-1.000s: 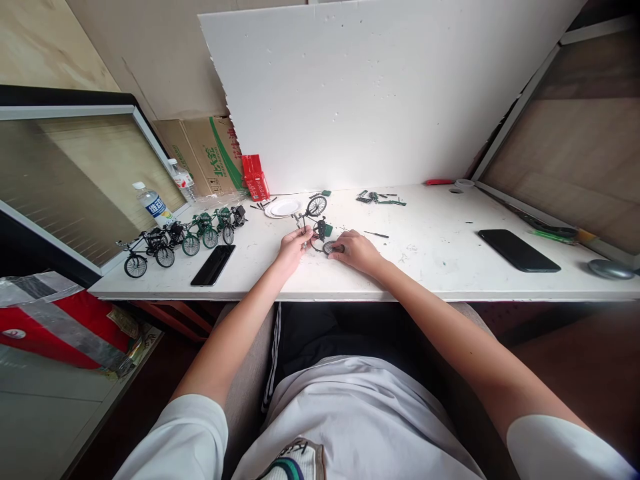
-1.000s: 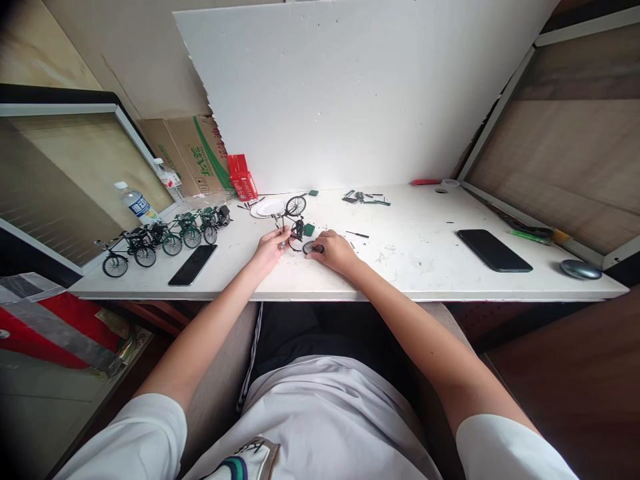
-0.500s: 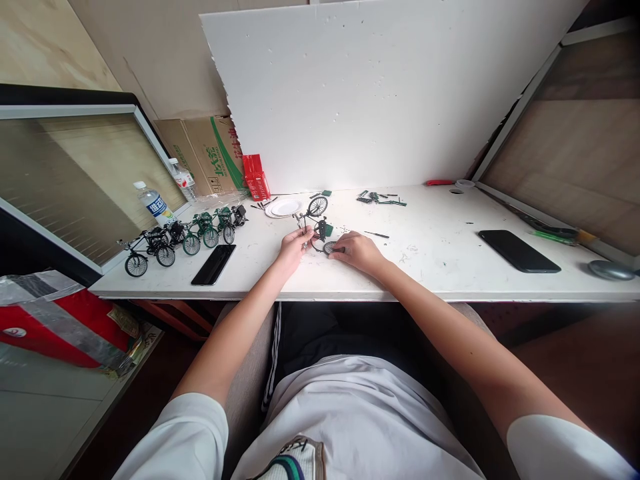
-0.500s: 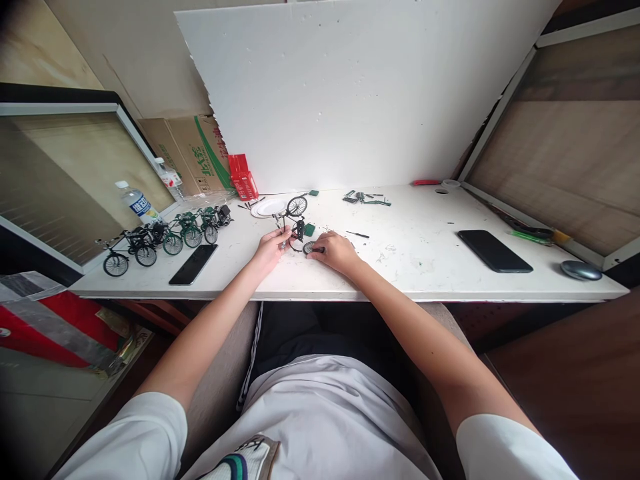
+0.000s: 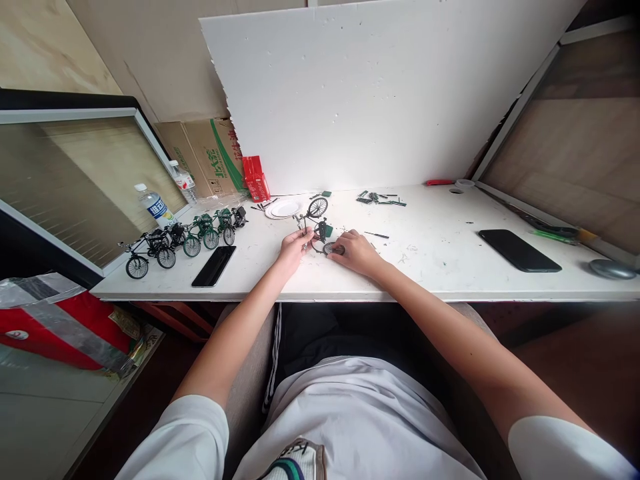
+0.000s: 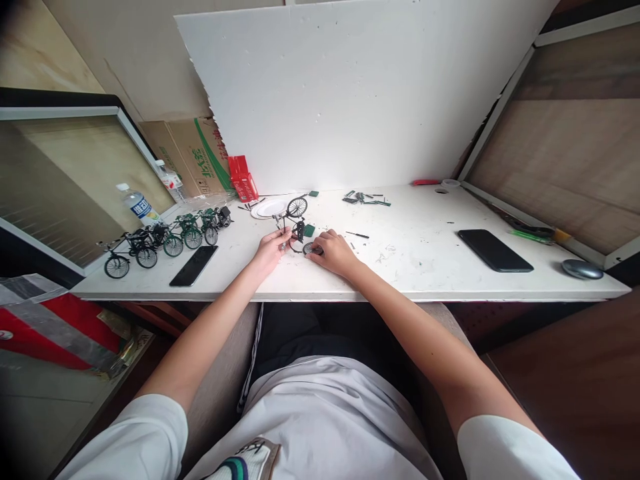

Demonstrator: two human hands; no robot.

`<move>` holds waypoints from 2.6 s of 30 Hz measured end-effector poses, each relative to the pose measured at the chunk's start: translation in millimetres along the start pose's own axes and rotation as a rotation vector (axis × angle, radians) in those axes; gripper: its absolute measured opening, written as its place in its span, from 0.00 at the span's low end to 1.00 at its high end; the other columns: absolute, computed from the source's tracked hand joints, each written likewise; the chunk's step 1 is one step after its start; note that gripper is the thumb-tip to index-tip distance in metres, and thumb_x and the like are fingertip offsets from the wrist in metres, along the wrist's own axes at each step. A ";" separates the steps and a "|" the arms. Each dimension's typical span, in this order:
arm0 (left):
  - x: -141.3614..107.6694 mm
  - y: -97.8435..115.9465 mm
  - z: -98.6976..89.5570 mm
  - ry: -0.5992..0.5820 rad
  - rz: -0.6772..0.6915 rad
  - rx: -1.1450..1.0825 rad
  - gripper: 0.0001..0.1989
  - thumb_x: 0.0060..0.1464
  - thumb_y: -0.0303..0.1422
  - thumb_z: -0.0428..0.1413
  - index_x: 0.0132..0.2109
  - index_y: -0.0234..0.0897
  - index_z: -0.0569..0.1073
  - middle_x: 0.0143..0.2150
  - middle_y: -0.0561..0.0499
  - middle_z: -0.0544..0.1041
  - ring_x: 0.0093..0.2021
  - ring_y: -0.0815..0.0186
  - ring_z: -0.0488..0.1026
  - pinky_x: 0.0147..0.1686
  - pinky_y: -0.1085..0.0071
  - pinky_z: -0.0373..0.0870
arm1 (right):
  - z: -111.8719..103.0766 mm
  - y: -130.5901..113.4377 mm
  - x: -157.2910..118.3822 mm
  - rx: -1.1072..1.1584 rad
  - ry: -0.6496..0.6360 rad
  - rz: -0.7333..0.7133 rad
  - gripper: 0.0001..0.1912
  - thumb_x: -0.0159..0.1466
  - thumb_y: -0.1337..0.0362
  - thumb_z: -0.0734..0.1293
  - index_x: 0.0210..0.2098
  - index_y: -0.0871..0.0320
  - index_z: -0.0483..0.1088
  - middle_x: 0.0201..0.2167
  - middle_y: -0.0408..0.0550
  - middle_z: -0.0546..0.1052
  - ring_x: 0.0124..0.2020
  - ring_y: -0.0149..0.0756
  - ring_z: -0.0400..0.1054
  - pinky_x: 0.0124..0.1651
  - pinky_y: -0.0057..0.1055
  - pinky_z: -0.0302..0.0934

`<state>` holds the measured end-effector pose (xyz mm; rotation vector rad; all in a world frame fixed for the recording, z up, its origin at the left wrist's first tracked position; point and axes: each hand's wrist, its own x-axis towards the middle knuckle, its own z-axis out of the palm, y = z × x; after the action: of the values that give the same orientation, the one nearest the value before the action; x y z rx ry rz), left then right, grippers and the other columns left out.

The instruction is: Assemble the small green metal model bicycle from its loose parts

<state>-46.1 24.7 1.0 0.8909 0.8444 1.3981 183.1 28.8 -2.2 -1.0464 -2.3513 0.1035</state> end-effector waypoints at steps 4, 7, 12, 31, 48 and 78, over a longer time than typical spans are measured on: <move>2.6 -1.8 -1.4 -0.004 -0.005 -0.007 0.18 0.47 0.32 0.76 0.44 0.34 0.82 0.44 0.47 0.82 0.43 0.67 0.78 0.54 0.66 0.72 | 2.5 -1.9 -0.9 0.041 0.079 0.032 0.18 0.74 0.48 0.67 0.45 0.55 0.79 0.46 0.58 0.81 0.52 0.56 0.70 0.54 0.51 0.67; 2.2 -1.7 0.3 -0.010 -0.011 -0.016 0.20 0.45 0.32 0.77 0.45 0.34 0.81 0.43 0.47 0.83 0.43 0.66 0.78 0.54 0.66 0.72 | 1.0 -2.2 -0.6 0.126 0.154 0.062 0.21 0.77 0.46 0.62 0.47 0.55 0.77 0.47 0.57 0.81 0.52 0.54 0.70 0.55 0.51 0.66; 1.0 -4.0 2.3 -0.080 0.006 0.020 0.22 0.44 0.32 0.77 0.46 0.34 0.82 0.44 0.47 0.83 0.42 0.67 0.78 0.50 0.68 0.71 | -0.3 -1.0 -0.4 0.308 0.161 0.089 0.21 0.77 0.43 0.61 0.50 0.52 0.76 0.49 0.54 0.82 0.54 0.51 0.73 0.50 0.46 0.71; -5.6 -1.8 8.4 -0.126 0.012 0.141 0.25 0.40 0.34 0.78 0.47 0.34 0.82 0.46 0.46 0.84 0.42 0.66 0.78 0.49 0.66 0.74 | 0.9 -0.1 1.2 0.598 0.226 0.119 0.20 0.71 0.41 0.68 0.42 0.52 0.70 0.42 0.49 0.79 0.44 0.43 0.74 0.44 0.42 0.68; -9.6 -3.9 14.7 -0.069 0.242 0.276 0.30 0.42 0.38 0.78 0.52 0.34 0.81 0.52 0.39 0.84 0.49 0.56 0.82 0.56 0.57 0.76 | -5.5 -4.3 -0.9 0.114 0.366 -0.059 0.15 0.77 0.49 0.63 0.44 0.51 0.75 0.45 0.56 0.79 0.50 0.54 0.67 0.53 0.53 0.66; -2.2 -16.9 8.8 -0.040 0.201 0.376 0.29 0.43 0.41 0.77 0.52 0.35 0.86 0.36 0.45 0.86 0.40 0.55 0.82 0.51 0.55 0.79 | -0.3 -7.1 -2.0 0.076 0.283 -0.144 0.12 0.75 0.54 0.66 0.41 0.52 0.77 0.47 0.57 0.76 0.52 0.53 0.67 0.53 0.52 0.68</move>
<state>-30.7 22.6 -10.4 1.3172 1.0279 1.4107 179.6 22.4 -0.8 -0.7958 -2.1394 -0.0087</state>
